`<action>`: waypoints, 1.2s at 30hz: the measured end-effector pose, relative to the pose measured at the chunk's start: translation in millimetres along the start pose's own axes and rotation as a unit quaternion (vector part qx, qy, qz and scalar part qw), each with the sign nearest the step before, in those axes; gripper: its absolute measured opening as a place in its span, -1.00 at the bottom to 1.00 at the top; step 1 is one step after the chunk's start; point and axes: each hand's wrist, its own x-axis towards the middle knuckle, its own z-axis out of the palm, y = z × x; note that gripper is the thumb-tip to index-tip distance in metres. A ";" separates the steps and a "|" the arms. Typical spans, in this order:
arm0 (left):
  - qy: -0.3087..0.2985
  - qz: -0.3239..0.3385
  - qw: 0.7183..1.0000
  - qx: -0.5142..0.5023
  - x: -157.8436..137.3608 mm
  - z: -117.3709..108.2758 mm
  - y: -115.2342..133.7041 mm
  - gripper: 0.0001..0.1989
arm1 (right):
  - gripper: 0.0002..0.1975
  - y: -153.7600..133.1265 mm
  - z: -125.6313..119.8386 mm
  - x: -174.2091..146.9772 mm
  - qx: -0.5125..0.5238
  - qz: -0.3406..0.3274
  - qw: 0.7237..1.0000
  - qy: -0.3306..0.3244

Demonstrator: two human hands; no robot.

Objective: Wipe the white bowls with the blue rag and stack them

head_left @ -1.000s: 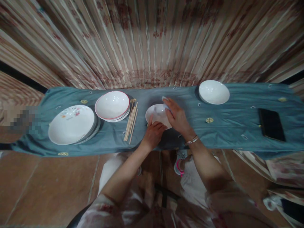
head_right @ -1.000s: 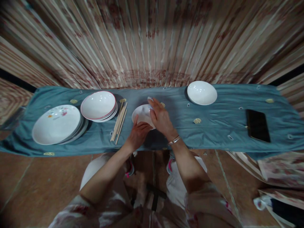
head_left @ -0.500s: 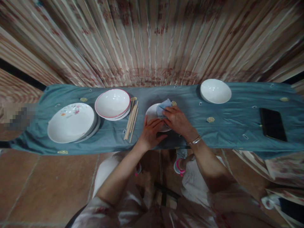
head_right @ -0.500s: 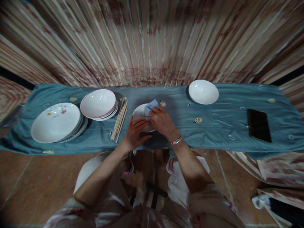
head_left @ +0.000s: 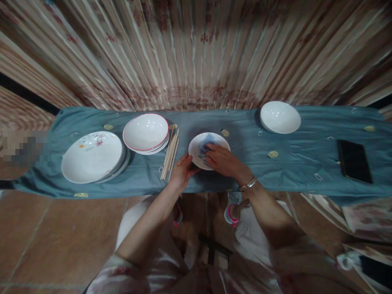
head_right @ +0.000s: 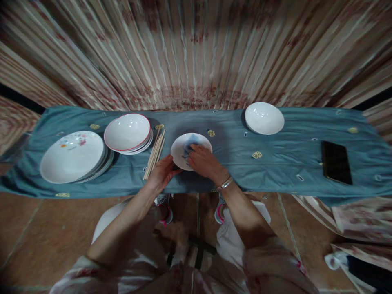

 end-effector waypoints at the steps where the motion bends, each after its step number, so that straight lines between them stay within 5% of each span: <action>1: 0.000 -0.010 1.000 -0.012 -1.1 1.7 0.3 -0.76 | -0.70 -2.5 1.7 -0.9 0.008 0.001 1.000 0.000; 7: -0.002 -0.019 0.999 -0.029 3.4 6.1 -4.2 -0.78 | -0.42 -16.3 0.6 -8.4 0.037 -0.027 0.998 -0.040; 14: -0.027 0.004 1.000 -0.005 5.7 8.4 -6.9 -0.68 | -0.67 -28.2 2.3 -8.6 -0.031 -0.036 0.999 -0.025; 19: -0.037 -0.006 0.999 -0.008 3.5 14.6 -4.6 -0.60 | -0.64 -34.4 3.3 -5.7 -0.025 -0.028 0.999 0.028; 22: -0.027 -0.028 0.999 -0.028 4.7 21.6 -6.5 -0.71 | -0.62 -38.1 4.1 -2.9 -0.012 -0.020 0.999 0.044; 28: 0.002 -0.024 0.997 -0.079 10.0 33.8 -10.2 -0.83 | -0.62 -38.3 7.2 0.6 0.030 -0.026 0.997 0.064; 36: 0.005 0.005 0.998 -0.056 13.4 22.1 -8.9 -0.81 | -0.61 -19.6 -2.8 -2.5 0.183 -0.072 0.978 0.073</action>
